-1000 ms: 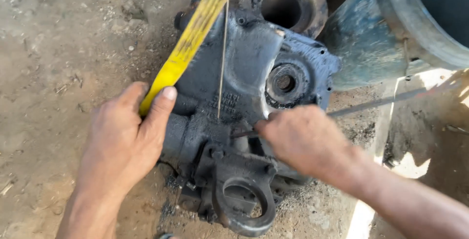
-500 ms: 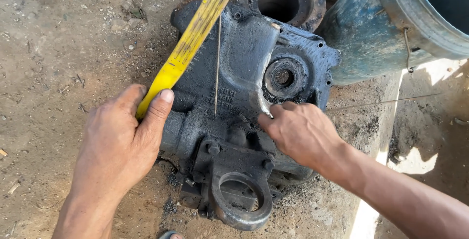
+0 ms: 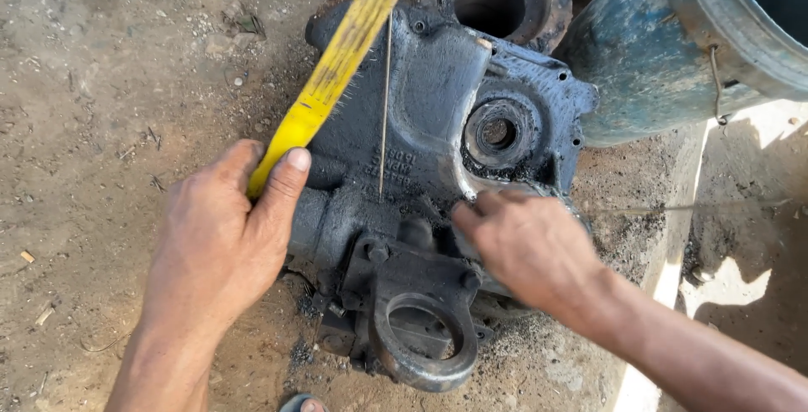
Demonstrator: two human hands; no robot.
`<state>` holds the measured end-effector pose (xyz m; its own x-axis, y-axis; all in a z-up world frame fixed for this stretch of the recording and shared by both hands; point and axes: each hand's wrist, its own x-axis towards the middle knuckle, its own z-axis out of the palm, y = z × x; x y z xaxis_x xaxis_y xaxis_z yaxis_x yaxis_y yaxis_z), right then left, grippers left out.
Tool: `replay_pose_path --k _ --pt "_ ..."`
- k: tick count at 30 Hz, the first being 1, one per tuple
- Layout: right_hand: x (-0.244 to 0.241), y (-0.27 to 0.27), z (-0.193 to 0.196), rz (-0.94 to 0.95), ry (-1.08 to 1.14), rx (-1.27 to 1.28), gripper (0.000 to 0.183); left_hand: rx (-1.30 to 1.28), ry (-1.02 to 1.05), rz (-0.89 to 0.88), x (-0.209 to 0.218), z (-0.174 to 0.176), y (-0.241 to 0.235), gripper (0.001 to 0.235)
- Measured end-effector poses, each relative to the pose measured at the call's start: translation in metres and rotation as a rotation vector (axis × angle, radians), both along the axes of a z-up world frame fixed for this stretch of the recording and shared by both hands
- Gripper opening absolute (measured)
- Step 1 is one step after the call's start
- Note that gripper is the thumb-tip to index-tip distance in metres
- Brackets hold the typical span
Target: The person cleans a large metal engine component using a wire brush and a metal scraper to remove residue and grime.
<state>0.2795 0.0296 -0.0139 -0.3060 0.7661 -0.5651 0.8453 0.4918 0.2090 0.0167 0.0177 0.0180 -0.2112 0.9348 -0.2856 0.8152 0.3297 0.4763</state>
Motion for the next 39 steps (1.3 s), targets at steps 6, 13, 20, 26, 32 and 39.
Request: replay_pose_path --k 6,13,20,26,32,39 --pt "0.034 0.01 -0.014 -0.117 0.252 0.031 0.025 0.039 0.009 -0.037 -0.003 -0.003 -0.002 0.054" --pt "-0.003 0.02 -0.031 -0.112 0.29 0.121 0.034 0.033 -0.037 -0.024 0.0 -0.014 0.008 0.051" --pt "-0.005 0.026 -0.011 -0.105 0.148 0.098 0.034 0.077 -0.062 -0.004 -0.009 -0.009 0.004 0.053" --pt "-0.035 0.033 -0.03 -0.179 0.366 0.023 0.051 0.188 -0.065 -0.04 -0.007 -0.021 0.011 0.05" --pt "-0.023 0.034 0.002 -0.127 0.106 -0.008 0.037 0.001 -0.176 0.088 -0.015 -0.002 -0.003 0.04" --pt "-0.034 0.032 -0.011 -0.163 0.168 -0.045 0.041 0.237 -0.06 -0.023 -0.014 -0.017 0.001 0.05"
